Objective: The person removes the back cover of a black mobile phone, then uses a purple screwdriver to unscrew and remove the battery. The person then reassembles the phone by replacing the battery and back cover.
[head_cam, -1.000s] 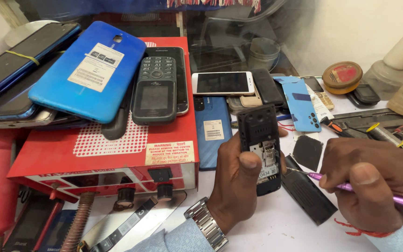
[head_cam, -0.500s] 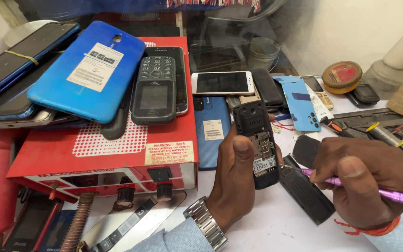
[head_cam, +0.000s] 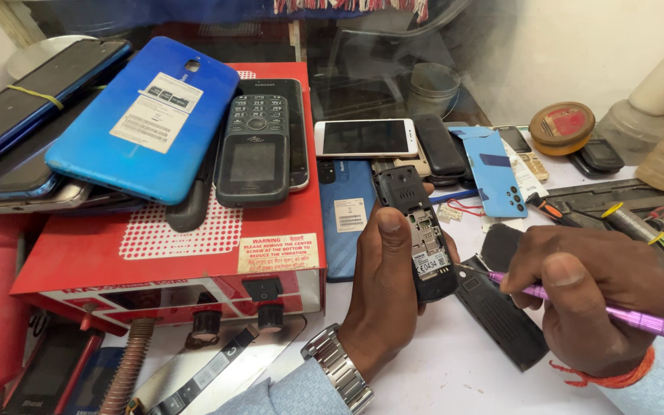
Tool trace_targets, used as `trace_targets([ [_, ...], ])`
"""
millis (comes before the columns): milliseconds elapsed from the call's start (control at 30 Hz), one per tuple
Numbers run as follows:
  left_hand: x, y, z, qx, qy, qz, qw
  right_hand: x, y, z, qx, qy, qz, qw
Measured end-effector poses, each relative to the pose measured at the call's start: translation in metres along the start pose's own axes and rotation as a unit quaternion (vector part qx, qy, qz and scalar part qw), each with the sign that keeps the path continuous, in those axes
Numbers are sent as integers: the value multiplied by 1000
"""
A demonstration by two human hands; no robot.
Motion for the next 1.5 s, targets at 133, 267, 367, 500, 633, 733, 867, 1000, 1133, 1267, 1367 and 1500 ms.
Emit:
trace_targets([
  [133, 1, -1, -1, 8, -3, -1, 1000, 0, -3, 1, 6, -11, -9, 1000],
  [267, 1, -3, -2, 13, 2, -13, 1000, -2, -8, 2, 13, -17, -13, 1000],
  [367, 1, -5, -2, 14, 5, -17, 1000, -4, -12, 4, 33, -42, -28, 998],
  [500, 0, -5, -3, 8, 8, -15, 1000, -5, -15, 8, 0, -36, -55, 998],
  [633, 1, -4, -3, -1, 14, -17, 1000, -3, -17, 3, -70, -22, -67, 995],
  [733, 1, -3, -2, -22, 11, -6, 1000, 2, -10, -7, -25, 12, -29, 999],
  [867, 1, -3, 3, -26, -14, 6, 1000, 7, -9, -15, -9, 39, -58, 998],
  [1000, 2, -5, 6, -26, -42, 22, 999, 12, 6, -24, -88, 115, 60, 988],
  [1133, 2, -8, 10, -28, -57, 12, 998, 9, 1, -35, -54, 182, 10, 982],
  [1267, 3, -17, 16, 20, -110, -86, 990, 9, 5, -41, -39, 196, 17, 980],
  [1367, 4, -12, 17, 31, -108, -78, 991, 9, 5, -43, -41, 199, 8, 979],
  [1500, 6, -4, 20, 46, -111, -24, 992, 9, 3, -46, -45, 199, 7, 979],
])
Point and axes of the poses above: each hand's wrist, its own x-axis towards the middle knuckle, its own z-axis out of the back of the hand, y = z × x, the point moved 7 cm from there along x, towards the middle knuckle, and after that the axes turned 7 degrees about -y, right-handed, at the moved point
